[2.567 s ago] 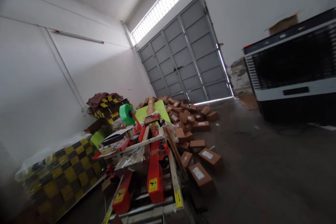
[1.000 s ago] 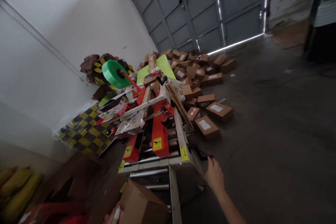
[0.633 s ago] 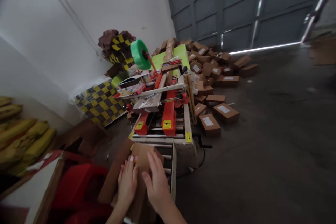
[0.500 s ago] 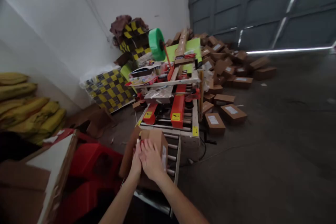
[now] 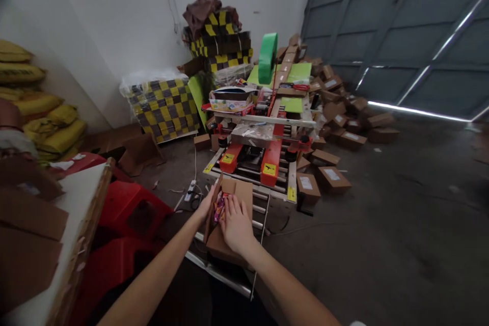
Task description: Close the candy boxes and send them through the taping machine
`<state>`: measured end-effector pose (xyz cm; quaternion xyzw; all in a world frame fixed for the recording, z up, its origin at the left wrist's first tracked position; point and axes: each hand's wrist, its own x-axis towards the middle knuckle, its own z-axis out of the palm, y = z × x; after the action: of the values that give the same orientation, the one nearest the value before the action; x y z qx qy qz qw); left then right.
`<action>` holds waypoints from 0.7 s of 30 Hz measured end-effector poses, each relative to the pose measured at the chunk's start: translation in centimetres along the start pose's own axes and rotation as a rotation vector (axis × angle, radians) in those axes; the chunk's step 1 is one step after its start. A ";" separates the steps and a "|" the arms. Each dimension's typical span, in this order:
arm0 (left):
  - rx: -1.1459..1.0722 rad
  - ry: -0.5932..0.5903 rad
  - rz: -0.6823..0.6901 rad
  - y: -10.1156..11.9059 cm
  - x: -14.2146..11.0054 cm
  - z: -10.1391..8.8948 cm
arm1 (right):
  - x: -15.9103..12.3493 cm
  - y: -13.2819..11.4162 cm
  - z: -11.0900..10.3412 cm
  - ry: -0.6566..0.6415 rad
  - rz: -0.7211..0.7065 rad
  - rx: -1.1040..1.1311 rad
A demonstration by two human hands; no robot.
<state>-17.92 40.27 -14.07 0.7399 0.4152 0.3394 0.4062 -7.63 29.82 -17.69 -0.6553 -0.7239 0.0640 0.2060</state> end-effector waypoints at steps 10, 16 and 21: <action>0.724 -0.096 0.069 1.1 -2.9 4.2 | -1.8 3.2 1.1 0.518 0.196 0.948; 0.629 -0.223 0.083 0.4 -1.7 3.8 | -1.8 1.7 -1.5 0.096 0.048 0.426; 0.256 -0.273 -0.019 -0.7 -0.2 2.5 | -2.3 1.4 -1.7 -0.147 -0.180 0.091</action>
<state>-16.14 39.54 -15.77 0.8209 0.4028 0.1761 0.3645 -5.59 27.46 -17.14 -0.5710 -0.7894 0.1260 0.1869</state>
